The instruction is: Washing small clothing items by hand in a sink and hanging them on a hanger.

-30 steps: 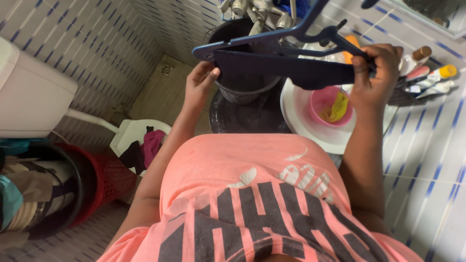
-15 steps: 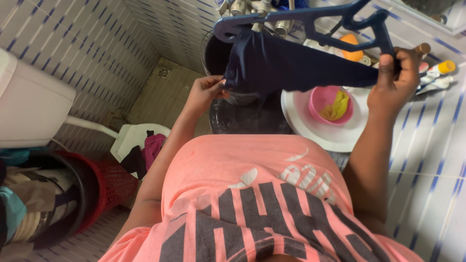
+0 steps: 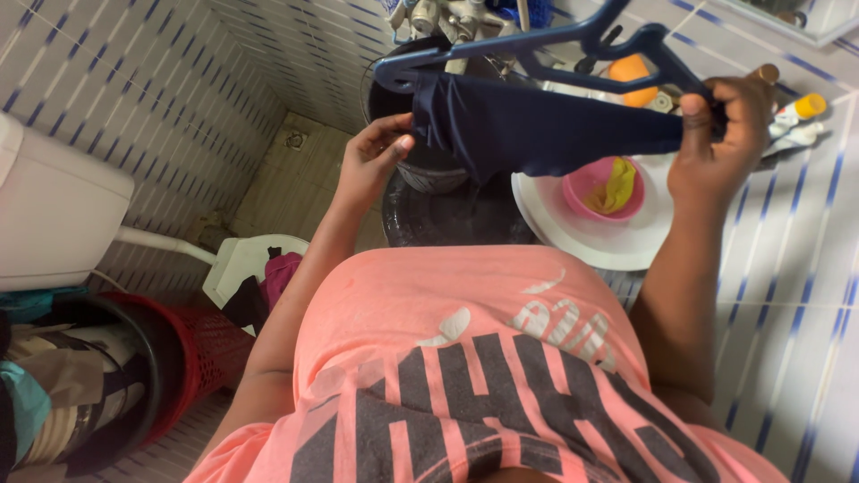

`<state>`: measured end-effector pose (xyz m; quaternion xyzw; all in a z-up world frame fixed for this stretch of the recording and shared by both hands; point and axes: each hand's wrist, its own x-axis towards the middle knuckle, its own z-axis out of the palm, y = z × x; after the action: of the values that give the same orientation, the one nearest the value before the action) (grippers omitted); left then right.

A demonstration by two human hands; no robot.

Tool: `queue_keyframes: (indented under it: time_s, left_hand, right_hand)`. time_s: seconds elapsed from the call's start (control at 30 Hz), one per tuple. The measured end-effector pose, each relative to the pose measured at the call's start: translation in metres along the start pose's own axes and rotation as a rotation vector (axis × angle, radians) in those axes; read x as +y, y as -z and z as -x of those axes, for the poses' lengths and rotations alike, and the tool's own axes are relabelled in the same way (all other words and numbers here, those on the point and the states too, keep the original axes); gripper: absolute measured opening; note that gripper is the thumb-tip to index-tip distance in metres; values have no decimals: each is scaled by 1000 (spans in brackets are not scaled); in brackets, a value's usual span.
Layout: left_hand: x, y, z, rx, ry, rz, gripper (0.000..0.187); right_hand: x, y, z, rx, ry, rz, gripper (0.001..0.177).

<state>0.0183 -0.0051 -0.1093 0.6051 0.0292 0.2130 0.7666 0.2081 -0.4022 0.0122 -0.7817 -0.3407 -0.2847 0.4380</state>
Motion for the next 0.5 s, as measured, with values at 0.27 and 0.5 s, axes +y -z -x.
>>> queue_keyframes:
  time_s: [0.27, 0.5]
  left_hand:
    - [14, -17, 7, 82, 86, -304, 23]
    - [7, -10, 17, 104, 166, -333, 22]
  right_hand:
    - [0, 0, 2, 34, 33, 43, 26]
    - [19, 0, 12, 30, -10, 35, 20]
